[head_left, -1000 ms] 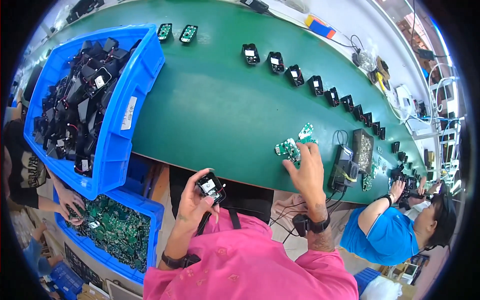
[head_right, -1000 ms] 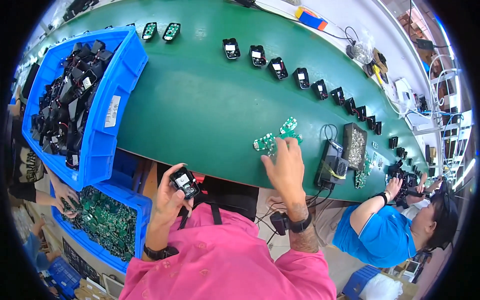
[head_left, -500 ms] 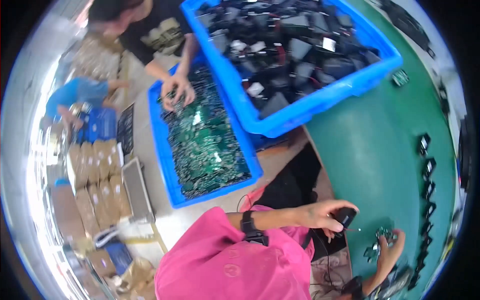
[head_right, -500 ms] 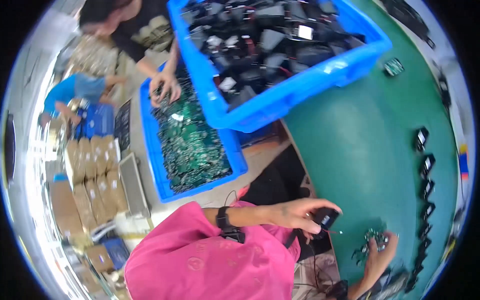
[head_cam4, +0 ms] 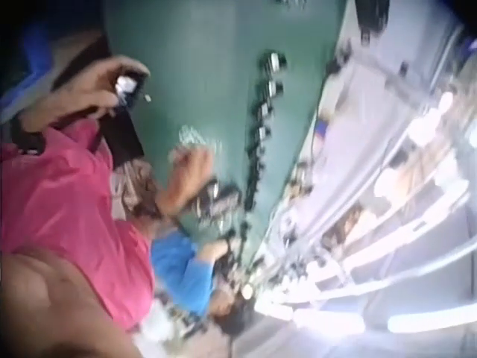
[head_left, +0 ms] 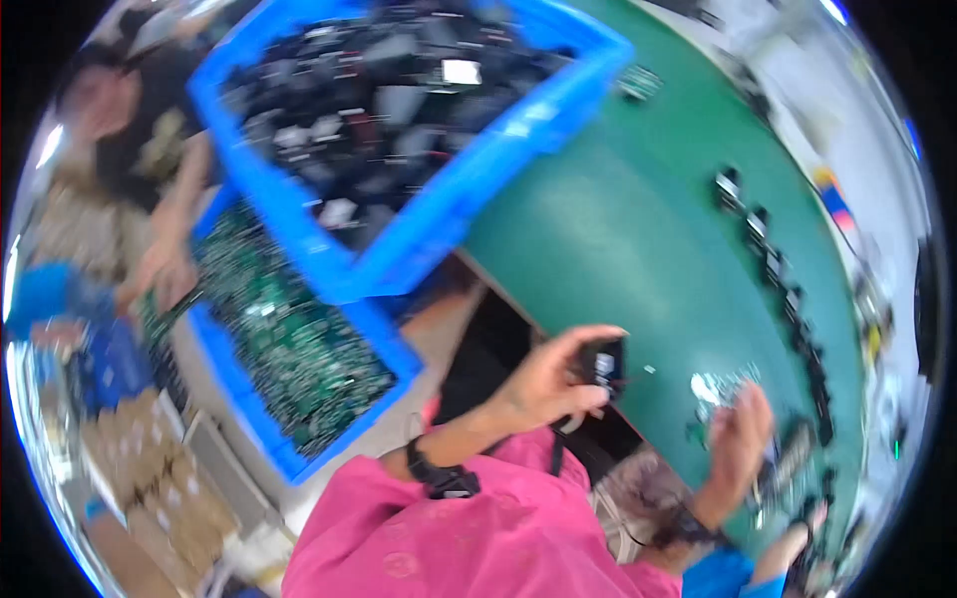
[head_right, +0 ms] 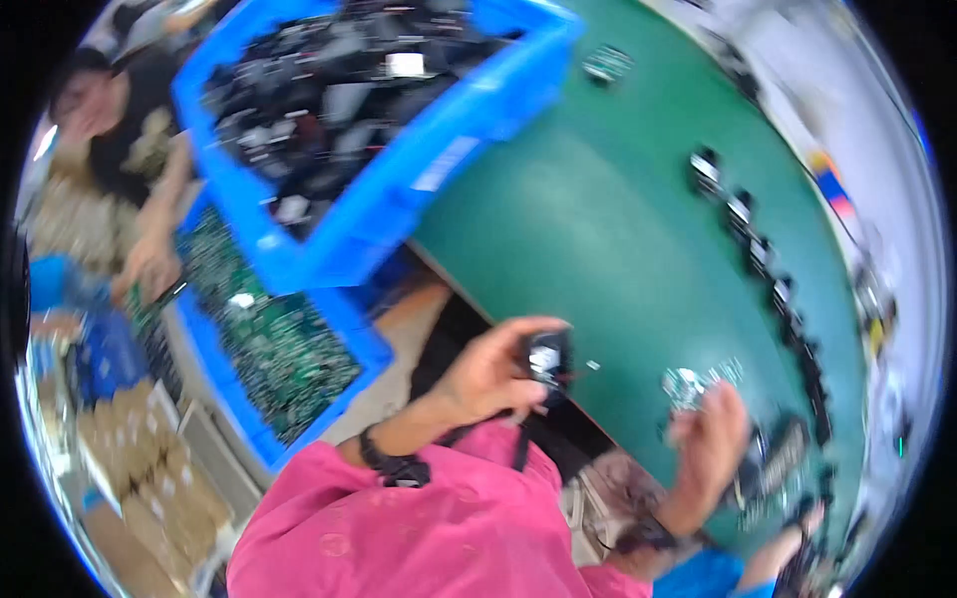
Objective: The person picks up a black plastic housing and a circuit board, fits the board into the housing, and presses them together. After placing the assembled unit on the conveyor belt, the person receives a tray of circuit boards and continues the assembly process.
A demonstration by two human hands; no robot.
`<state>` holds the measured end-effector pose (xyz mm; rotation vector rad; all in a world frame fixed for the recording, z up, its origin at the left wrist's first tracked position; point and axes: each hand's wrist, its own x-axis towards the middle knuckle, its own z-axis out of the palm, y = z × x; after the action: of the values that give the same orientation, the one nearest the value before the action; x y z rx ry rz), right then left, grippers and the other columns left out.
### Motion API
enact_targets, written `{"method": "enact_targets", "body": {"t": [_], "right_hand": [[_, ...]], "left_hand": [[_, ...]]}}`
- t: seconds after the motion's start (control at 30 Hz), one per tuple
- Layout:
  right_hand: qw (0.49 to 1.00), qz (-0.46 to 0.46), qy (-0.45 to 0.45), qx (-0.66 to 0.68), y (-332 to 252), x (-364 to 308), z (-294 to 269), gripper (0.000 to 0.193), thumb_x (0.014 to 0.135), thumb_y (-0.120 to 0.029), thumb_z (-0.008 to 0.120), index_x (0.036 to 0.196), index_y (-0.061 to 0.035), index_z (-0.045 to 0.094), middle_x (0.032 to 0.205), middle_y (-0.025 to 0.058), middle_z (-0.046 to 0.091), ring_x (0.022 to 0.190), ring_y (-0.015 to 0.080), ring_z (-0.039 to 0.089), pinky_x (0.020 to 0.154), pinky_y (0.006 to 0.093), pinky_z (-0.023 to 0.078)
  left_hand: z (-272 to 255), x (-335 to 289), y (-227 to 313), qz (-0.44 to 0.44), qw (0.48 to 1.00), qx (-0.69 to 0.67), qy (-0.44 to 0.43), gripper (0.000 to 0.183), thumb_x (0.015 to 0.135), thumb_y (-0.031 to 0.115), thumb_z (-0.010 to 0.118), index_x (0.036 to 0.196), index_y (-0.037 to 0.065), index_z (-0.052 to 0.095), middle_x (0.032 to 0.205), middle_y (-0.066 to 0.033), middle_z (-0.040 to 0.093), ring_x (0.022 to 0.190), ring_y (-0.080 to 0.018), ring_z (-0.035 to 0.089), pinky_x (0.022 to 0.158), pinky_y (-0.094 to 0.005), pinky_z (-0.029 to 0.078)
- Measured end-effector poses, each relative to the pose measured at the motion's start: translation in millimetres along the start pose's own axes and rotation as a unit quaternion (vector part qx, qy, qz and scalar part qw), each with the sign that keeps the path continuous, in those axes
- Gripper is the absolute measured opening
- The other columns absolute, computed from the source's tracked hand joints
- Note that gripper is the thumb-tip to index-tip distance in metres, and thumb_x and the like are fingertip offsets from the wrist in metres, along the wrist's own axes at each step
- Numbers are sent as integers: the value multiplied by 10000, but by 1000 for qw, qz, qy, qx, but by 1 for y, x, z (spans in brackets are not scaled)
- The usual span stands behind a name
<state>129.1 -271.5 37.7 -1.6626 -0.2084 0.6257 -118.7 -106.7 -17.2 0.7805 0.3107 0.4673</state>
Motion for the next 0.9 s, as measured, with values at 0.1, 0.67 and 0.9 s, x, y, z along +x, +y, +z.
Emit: {"method": "enact_targets", "body": {"t": [0.1,0.67,0.9], "right_hand": [[934,150,-201,252,35,-15,36,266,940,-210,582,1127,-20,575,652,82,606,446,147,525,376,269,391],[877,188,-311,315,41,-37,78,208,994,-194,477,1054,0,519,589,113,569,416,142,477,422,246,346],[870,207,-276,353,37,-36,80,215,995,-192,472,1047,10,520,586,110,565,415,134,473,420,245,347]], "left_hand": [[21,5,20,42,995,86,10,646,847,93,729,1411,32,419,1156,-98,589,916,-134,637,711,-256,553],[46,22,35,75,961,266,12,541,797,129,747,1284,11,543,993,-91,625,806,-113,642,660,-245,560],[46,22,36,60,959,276,5,541,798,123,744,1285,14,538,972,-89,621,758,-98,624,618,-228,533]]}}
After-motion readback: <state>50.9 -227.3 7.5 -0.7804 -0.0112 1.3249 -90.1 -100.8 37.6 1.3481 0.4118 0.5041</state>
